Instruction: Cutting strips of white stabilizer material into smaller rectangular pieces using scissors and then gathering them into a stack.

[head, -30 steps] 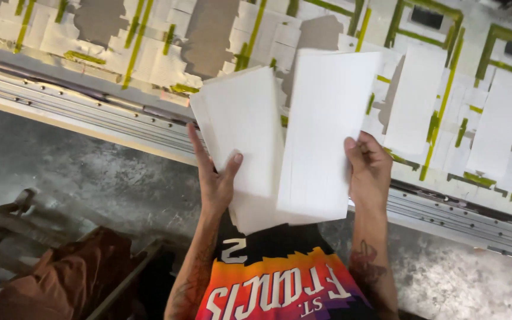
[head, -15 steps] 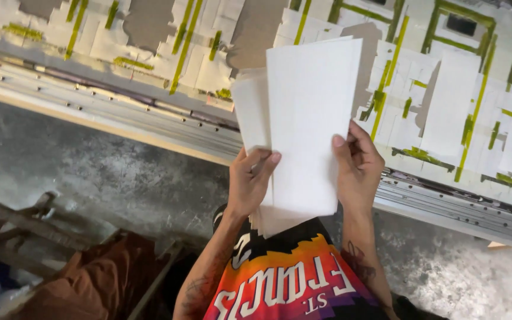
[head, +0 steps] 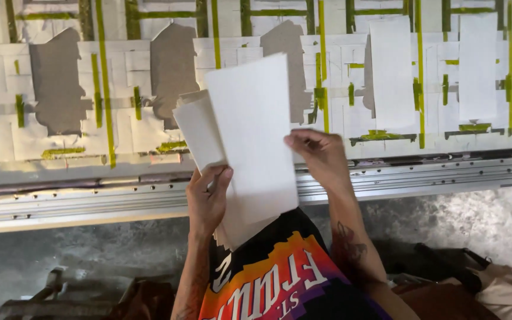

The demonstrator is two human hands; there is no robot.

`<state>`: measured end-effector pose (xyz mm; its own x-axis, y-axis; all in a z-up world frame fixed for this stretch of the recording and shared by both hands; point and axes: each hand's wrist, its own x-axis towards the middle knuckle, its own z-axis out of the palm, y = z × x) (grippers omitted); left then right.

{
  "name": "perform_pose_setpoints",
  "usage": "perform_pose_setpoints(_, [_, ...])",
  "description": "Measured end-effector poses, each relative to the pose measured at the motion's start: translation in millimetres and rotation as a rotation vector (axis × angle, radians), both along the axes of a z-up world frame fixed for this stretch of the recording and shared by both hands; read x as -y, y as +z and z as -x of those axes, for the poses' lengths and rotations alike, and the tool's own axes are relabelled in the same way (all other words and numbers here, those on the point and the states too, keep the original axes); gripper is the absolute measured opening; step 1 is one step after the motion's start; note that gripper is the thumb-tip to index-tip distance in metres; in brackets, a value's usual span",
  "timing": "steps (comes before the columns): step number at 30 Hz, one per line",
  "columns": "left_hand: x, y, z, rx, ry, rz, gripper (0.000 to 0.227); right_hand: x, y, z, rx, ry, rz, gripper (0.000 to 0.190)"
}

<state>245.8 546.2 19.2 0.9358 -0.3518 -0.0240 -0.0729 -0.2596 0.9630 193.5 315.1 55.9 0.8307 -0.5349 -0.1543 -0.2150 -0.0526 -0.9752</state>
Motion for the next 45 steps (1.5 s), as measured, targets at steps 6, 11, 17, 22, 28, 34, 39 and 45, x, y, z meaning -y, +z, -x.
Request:
perform_pose_setpoints(6, [25.9,-3.5,-42.2,-0.061,0.102,-0.073,0.021,116.4,-88.0,-68.0,-0.073,-0.128,0.139,0.010])
perform_pose_setpoints(11, [19.2,-24.3,-63.0,-0.170,0.227,-0.165,0.023,198.2,-232.0,-117.8,-0.106,-0.094,0.468,0.011])
perform_pose_setpoints(17, [22.1,-40.9,-69.3,-0.288,0.259,-0.206,0.025,193.4,-251.2,-120.0,-0.195,-0.151,0.744,0.011])
perform_pose_setpoints(22, [32.0,-44.2,-69.1,-0.322,0.223,-0.208,0.027,177.2,-223.8,-124.4,-0.308,-0.166,0.894,0.009])
perform_pose_setpoints(28, [32.1,-40.7,-66.9,-0.287,0.183,-0.179,0.032,161.6,-197.4,-118.9,-0.298,-0.197,0.969,0.019])
perform_pose_setpoints(34, [12.5,-43.4,-55.4,-0.265,0.222,-0.088,0.032,146.1,-197.3,-105.0,-0.194,-0.043,0.883,0.024])
perform_pose_setpoints(39, [-4.8,-40.6,-42.9,-0.219,0.231,-0.014,0.030,122.8,-157.0,-93.9,-0.053,-0.009,0.866,0.023])
perform_pose_setpoints(45, [-0.2,-1.8,-34.5,-0.192,0.207,0.149,0.093,6.1,-97.8,-58.9,-0.024,0.258,0.050,0.035])
